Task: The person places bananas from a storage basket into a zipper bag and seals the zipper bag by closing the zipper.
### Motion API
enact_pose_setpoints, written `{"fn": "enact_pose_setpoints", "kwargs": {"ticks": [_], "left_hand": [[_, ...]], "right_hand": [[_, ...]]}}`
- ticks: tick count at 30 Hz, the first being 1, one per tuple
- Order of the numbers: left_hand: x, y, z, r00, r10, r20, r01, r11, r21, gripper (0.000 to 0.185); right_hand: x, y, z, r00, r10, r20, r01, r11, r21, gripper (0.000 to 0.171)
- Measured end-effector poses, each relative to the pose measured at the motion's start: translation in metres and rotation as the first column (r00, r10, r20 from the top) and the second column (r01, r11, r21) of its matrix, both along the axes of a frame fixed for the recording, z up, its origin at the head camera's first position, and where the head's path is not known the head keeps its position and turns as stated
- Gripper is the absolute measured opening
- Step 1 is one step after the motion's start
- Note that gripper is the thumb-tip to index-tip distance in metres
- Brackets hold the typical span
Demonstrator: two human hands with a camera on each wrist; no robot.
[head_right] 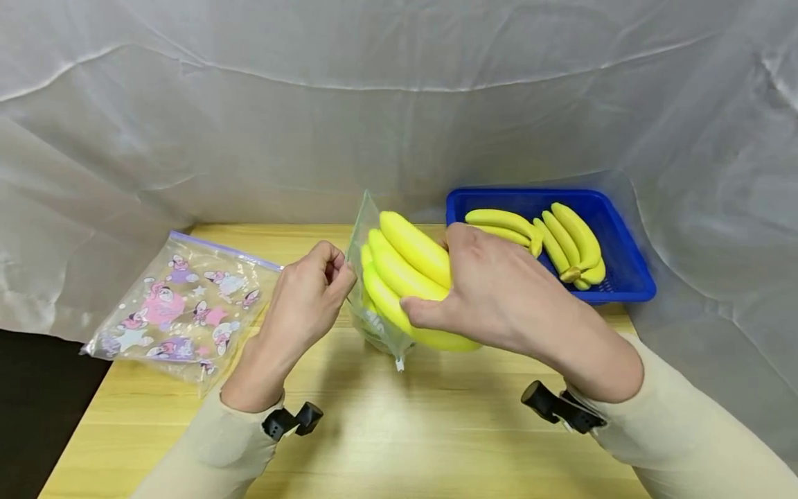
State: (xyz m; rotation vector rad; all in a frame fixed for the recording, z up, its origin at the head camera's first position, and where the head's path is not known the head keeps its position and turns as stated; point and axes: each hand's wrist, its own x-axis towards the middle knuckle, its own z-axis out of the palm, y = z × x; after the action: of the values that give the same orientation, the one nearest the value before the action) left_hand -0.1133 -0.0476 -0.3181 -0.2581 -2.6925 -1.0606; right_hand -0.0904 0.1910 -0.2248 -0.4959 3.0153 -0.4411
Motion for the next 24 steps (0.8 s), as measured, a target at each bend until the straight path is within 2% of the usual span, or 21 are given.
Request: {"fn": "enact_pose_setpoints", "kwargs": {"ticks": [4,6,9,12,15,18,21,24], "left_hand": [[0.001,0.005,0.000,1.000,-0.015,-0.008,0.015,1.000,0.022,0.008],[0.002,0.009,0.000,0.999,-0.035,-0.025,0.035,0.999,0.016,0.009],[0.003,0.015,-0.001,0.996,-0.061,-0.069,0.061,0.998,-0.007,0.009],[0.004,0.019,-0.001,0.990,-0.082,-0.112,0.079,0.996,-0.033,0.010],[0.004,0.020,0.000,0.985,-0.096,-0.141,0.092,0.995,-0.039,0.010],[0.005,0.021,0.000,0.983,-0.101,-0.156,0.097,0.995,-0.038,0.010],[0.006,0.023,-0.002,0.980,-0.119,-0.162,0.114,0.993,-0.037,0.010],[0.007,0.027,-0.004,0.977,-0.143,-0.157,0.139,0.990,-0.041,0.011]], "right_hand": [[-0.003,0.002,-0.001,0.999,-0.004,0.035,-0.001,0.991,0.132,0.055],[-0.005,0.001,-0.001,1.000,0.020,0.022,-0.024,0.982,0.187,0.056],[-0.003,-0.005,-0.002,0.995,0.093,-0.020,-0.085,0.965,0.246,0.054],[0.004,-0.012,0.000,0.979,0.185,-0.081,-0.156,0.950,0.271,0.051],[0.006,-0.019,0.002,0.967,0.233,-0.100,-0.194,0.932,0.305,0.049],[-0.009,-0.029,-0.002,0.977,0.213,-0.011,-0.196,0.919,0.342,0.047],[-0.035,-0.039,-0.013,0.985,0.140,0.105,-0.170,0.913,0.372,0.046],[-0.059,-0.047,-0.027,0.986,0.062,0.156,-0.118,0.917,0.380,0.047]]}}
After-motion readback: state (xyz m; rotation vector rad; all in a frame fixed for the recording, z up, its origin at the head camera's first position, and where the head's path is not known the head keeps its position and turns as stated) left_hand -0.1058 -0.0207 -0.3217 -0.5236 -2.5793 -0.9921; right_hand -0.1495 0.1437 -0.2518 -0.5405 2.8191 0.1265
